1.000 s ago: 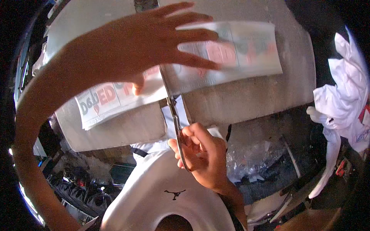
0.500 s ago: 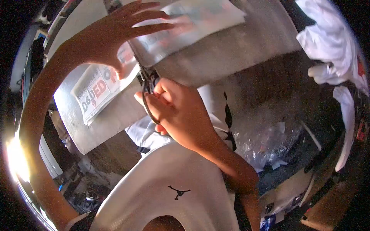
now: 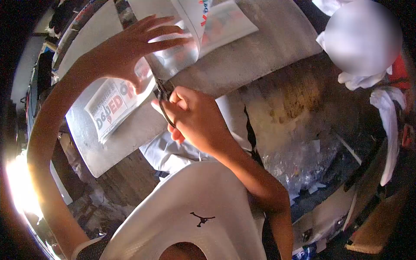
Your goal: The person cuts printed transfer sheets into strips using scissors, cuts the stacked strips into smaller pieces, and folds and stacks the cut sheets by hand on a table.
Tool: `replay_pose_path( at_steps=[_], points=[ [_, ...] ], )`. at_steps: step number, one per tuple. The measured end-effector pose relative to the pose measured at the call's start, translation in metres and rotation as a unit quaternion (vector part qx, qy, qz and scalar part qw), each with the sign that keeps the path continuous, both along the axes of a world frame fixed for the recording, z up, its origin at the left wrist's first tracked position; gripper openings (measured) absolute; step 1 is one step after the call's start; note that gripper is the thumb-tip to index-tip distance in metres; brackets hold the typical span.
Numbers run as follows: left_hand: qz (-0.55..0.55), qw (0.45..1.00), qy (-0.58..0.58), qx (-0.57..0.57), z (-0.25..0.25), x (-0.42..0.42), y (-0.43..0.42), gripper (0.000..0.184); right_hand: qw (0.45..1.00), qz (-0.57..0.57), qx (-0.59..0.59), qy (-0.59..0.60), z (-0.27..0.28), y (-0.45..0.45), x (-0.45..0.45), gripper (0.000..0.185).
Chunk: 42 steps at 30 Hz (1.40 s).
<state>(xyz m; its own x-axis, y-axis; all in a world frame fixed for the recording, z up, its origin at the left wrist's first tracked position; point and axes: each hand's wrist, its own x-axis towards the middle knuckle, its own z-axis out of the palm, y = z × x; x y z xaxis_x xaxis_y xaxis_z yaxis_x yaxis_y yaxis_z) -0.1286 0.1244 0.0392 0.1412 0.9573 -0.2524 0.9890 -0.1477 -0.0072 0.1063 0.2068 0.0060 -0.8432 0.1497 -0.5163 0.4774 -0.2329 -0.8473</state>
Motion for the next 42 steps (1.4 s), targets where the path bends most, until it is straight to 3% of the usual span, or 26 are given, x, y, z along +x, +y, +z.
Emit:
replay_pose_path(
  at_steps=[2, 11, 17, 21, 24, 32, 34, 35, 37, 42],
  points=[
    [-0.007, 1.0, 0.005, 0.01, -0.002, -0.004, -0.002, 0.158, 0.999, -0.001, 0.002, 0.047, -0.002, -0.002, 0.005, 0.037],
    [-0.003, 1.0, 0.01, 0.006, -0.005, -0.004, -0.003, 0.154, 1.0, -0.024, 0.0, 0.006, 0.002, -0.007, -0.009, 0.037],
    [-0.033, 0.995, -0.052, -0.078, 0.011, -0.004, 0.009, 0.141, 0.999, -0.029, 0.016, 0.027, -0.007, -0.007, 0.001, 0.036],
    [-0.046, 0.996, 0.009, -0.077, 0.011, 0.003, 0.01, 0.143, 0.998, -0.029, -0.021, 0.058, -0.004, 0.002, 0.002, 0.035],
    [-0.042, 0.996, 0.036, -0.074, 0.012, 0.002, 0.011, 0.142, 0.997, 0.041, 0.069, 0.018, 0.005, 0.007, -0.011, 0.035],
    [-0.047, 0.995, 0.02, -0.083, 0.011, -0.001, 0.011, 0.138, 0.992, 0.002, 0.091, 0.086, -0.009, -0.005, -0.004, 0.035],
    [-0.042, 0.995, 0.016, -0.088, 0.011, 0.001, 0.011, 0.134, 0.992, -0.036, 0.064, 0.104, -0.017, -0.01, -0.008, 0.061],
    [-0.039, 0.995, 0.021, -0.086, 0.007, -0.001, 0.007, 0.134, 0.991, -0.034, 0.066, 0.109, -0.018, -0.009, -0.011, 0.061],
    [-0.028, 0.999, 0.035, 0.011, -0.008, -0.005, -0.002, 0.148, 0.989, -0.009, 0.107, 0.105, -0.016, -0.008, -0.018, 0.06],
    [-0.043, 0.998, 0.026, 0.024, -0.011, -0.007, -0.003, 0.149, 0.996, 0.005, 0.066, 0.066, -0.009, -0.004, -0.026, 0.034]
  ],
)
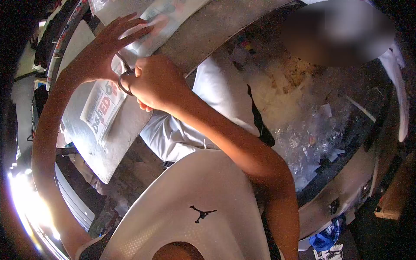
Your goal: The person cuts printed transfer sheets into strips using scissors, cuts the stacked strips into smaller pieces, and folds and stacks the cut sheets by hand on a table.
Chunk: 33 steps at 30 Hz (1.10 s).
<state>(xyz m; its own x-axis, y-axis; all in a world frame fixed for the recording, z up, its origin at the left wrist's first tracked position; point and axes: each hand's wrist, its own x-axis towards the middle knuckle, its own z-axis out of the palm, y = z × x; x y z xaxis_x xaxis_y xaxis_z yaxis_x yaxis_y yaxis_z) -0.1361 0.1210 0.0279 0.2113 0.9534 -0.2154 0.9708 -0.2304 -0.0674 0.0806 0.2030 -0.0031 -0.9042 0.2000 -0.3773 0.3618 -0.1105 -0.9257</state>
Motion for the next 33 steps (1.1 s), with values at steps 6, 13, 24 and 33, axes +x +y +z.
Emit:
replay_pose_path(
  at_steps=[6, 13, 24, 33],
  points=[
    [0.007, 0.999, -0.006, -0.031, 0.004, 0.001, 0.002, 0.144, 0.999, -0.006, -0.004, 0.031, 0.009, 0.002, 0.009, 0.034],
    [0.019, 1.0, -0.013, -0.013, 0.004, 0.005, 0.0, 0.149, 0.998, -0.001, 0.042, 0.04, 0.001, -0.003, 0.006, 0.038],
    [-0.008, 1.0, -0.007, -0.009, 0.004, 0.004, 0.004, 0.132, 0.998, -0.028, 0.041, 0.039, 0.0, -0.001, -0.014, 0.045],
    [0.039, 0.998, -0.011, -0.055, 0.021, 0.022, 0.008, 0.154, 0.984, -0.025, 0.165, 0.062, -0.022, -0.03, 0.01, 0.019]
  ],
)
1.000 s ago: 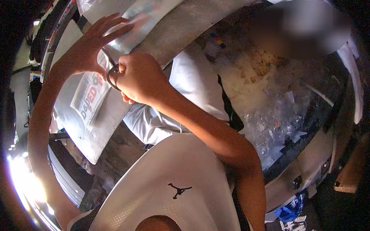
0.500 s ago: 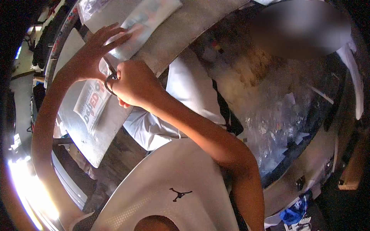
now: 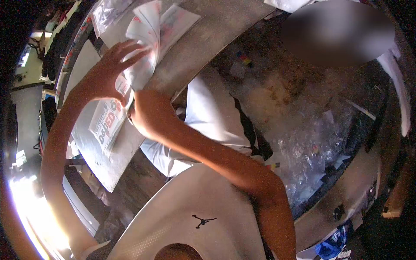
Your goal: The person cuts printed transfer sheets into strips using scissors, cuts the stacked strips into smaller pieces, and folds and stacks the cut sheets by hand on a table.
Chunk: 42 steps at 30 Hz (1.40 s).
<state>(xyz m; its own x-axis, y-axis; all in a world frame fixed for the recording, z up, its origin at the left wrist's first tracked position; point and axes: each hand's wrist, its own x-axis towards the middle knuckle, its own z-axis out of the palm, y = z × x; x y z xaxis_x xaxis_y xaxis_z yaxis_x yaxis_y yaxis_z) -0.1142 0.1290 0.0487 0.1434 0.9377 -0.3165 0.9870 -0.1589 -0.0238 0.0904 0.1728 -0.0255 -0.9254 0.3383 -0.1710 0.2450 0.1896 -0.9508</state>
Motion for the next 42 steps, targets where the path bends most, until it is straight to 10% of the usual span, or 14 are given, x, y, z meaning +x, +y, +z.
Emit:
replay_pose_path(
  at_steps=[2, 7, 15, 21, 26, 32, 42],
  points=[
    [-0.015, 1.0, -0.007, 0.003, -0.001, -0.004, 0.0, 0.16, 0.989, -0.033, 0.125, 0.074, 0.011, 0.0, 0.047, 0.024],
    [0.012, 1.0, 0.013, 0.009, 0.002, -0.003, -0.006, 0.157, 0.989, -0.115, -0.076, -0.052, 0.079, 0.077, 0.17, 0.013],
    [0.015, 0.997, 0.078, -0.011, -0.002, 0.013, -0.004, 0.169, 0.842, -0.134, 0.52, 0.046, 0.024, 0.258, 0.044, 0.018],
    [0.018, 0.981, 0.19, -0.022, -0.013, 0.022, -0.009, 0.16, 0.784, -0.126, 0.607, -0.008, 0.014, 0.248, 0.005, 0.015],
    [0.049, 0.974, 0.218, -0.041, -0.003, 0.032, -0.009, 0.16, 0.854, 0.005, 0.467, 0.231, 0.04, 0.174, -0.04, 0.01],
    [0.1, 0.972, 0.21, 0.021, 0.005, 0.047, -0.028, 0.151, 0.804, 0.098, 0.552, 0.195, 0.008, 0.151, -0.041, 0.013],
    [0.36, 0.919, -0.14, 0.075, -0.026, 0.004, -0.092, 0.116, 0.84, 0.107, 0.493, 0.2, 0.021, 0.149, -0.039, 0.014]
  ],
)
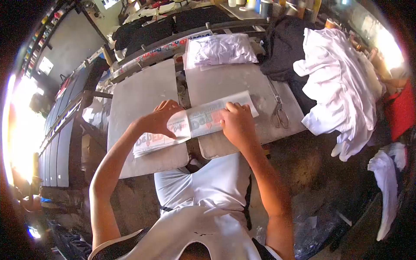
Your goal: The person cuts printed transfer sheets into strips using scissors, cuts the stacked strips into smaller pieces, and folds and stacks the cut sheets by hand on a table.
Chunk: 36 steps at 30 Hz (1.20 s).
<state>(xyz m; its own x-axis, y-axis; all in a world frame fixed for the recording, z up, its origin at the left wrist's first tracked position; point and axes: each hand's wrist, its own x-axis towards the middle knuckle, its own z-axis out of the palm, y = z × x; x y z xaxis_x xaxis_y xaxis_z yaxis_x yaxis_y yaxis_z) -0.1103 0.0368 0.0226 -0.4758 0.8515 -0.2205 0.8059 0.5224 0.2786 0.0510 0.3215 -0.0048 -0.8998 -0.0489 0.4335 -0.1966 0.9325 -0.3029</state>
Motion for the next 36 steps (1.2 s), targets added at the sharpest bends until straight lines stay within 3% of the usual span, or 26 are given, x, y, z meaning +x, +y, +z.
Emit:
replay_pose_path(
  at_steps=[7, 12, 15, 18, 26, 29, 32, 36],
  points=[
    [-0.006, 0.999, -0.004, 0.036, -0.005, 0.001, -0.004, 0.1, 0.999, -0.032, -0.009, 0.009, -0.001, -0.008, 0.004, 0.015],
    [0.046, 0.998, 0.002, 0.041, -0.009, 0.014, -0.008, 0.107, 0.999, -0.042, -0.011, 0.026, -0.004, -0.011, 0.004, 0.014],
    [-0.001, 0.994, 0.041, 0.099, -0.034, 0.001, -0.02, 0.111, 0.999, -0.039, -0.024, 0.006, -0.004, -0.014, 0.007, 0.012],
    [0.025, 0.997, 0.004, 0.077, -0.029, 0.001, -0.02, 0.118, 0.998, -0.036, -0.028, 0.045, -0.017, -0.008, 0.001, 0.01],
    [0.093, 0.992, -0.033, 0.076, -0.011, 0.016, -0.023, 0.1, 0.998, -0.041, -0.022, 0.051, -0.018, -0.013, 0.008, 0.008],
    [0.075, 0.985, -0.02, 0.157, -0.018, 0.017, -0.033, 0.085, 0.998, -0.04, -0.015, 0.054, -0.022, -0.01, 0.004, 0.014],
    [0.093, 0.985, -0.02, 0.146, -0.005, 0.032, -0.033, 0.066, 0.997, -0.071, -0.022, 0.011, 0.001, -0.02, 0.011, 0.011],
    [0.095, 0.983, -0.015, 0.158, -0.018, 0.026, -0.035, 0.051, 0.999, -0.036, -0.003, 0.031, -0.011, -0.009, 0.002, 0.012]
  ],
)
